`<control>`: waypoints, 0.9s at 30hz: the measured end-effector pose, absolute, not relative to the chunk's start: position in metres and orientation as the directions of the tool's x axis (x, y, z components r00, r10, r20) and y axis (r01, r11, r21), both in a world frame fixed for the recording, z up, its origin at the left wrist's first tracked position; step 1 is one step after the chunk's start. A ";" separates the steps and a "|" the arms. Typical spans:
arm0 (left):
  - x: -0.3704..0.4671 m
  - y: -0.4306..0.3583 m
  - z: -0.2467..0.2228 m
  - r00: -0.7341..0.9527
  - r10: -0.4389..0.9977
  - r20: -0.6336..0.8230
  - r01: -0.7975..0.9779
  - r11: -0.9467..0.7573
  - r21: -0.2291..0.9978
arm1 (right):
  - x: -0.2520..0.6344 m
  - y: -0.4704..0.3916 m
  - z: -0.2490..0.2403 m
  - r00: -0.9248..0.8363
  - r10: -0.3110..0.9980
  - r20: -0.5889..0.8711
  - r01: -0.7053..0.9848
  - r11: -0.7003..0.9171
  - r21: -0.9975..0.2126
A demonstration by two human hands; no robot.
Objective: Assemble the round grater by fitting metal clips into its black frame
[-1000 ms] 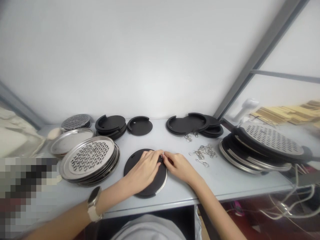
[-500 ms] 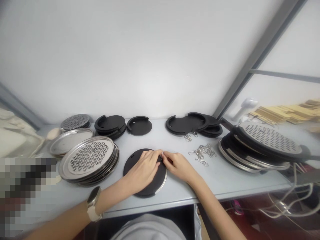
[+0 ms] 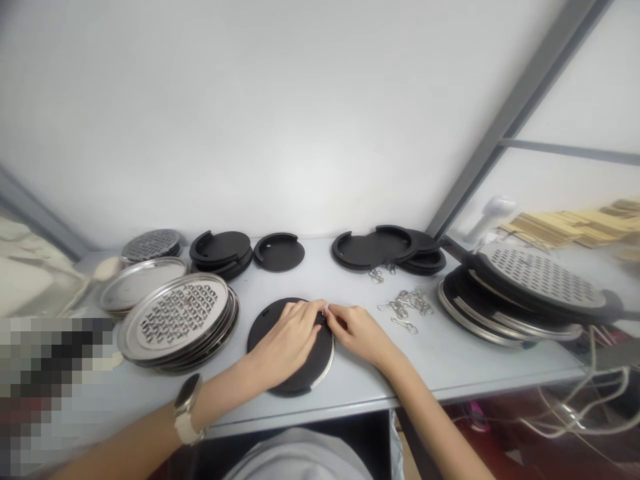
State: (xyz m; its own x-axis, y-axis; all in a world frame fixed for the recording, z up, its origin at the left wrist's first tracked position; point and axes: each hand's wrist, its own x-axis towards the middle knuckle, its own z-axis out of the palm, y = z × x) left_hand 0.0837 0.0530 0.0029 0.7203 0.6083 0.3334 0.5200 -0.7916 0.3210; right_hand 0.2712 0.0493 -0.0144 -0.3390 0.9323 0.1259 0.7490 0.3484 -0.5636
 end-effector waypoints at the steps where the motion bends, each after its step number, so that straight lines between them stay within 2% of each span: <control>1: 0.084 0.053 0.003 0.719 0.609 0.335 0.521 -0.791 0.320 | 0.271 0.049 -0.014 -0.339 0.932 0.126 0.747 0.348 -0.566; 13: 0.083 0.052 0.006 0.735 0.604 0.309 0.534 -0.796 0.285 | 0.274 0.049 -0.019 -0.302 0.946 0.116 0.757 0.312 -0.574; 27: 0.083 0.053 0.004 0.714 0.610 0.343 0.545 -0.792 0.273 | 0.268 0.050 -0.016 -0.334 0.934 0.124 0.759 0.344 -0.552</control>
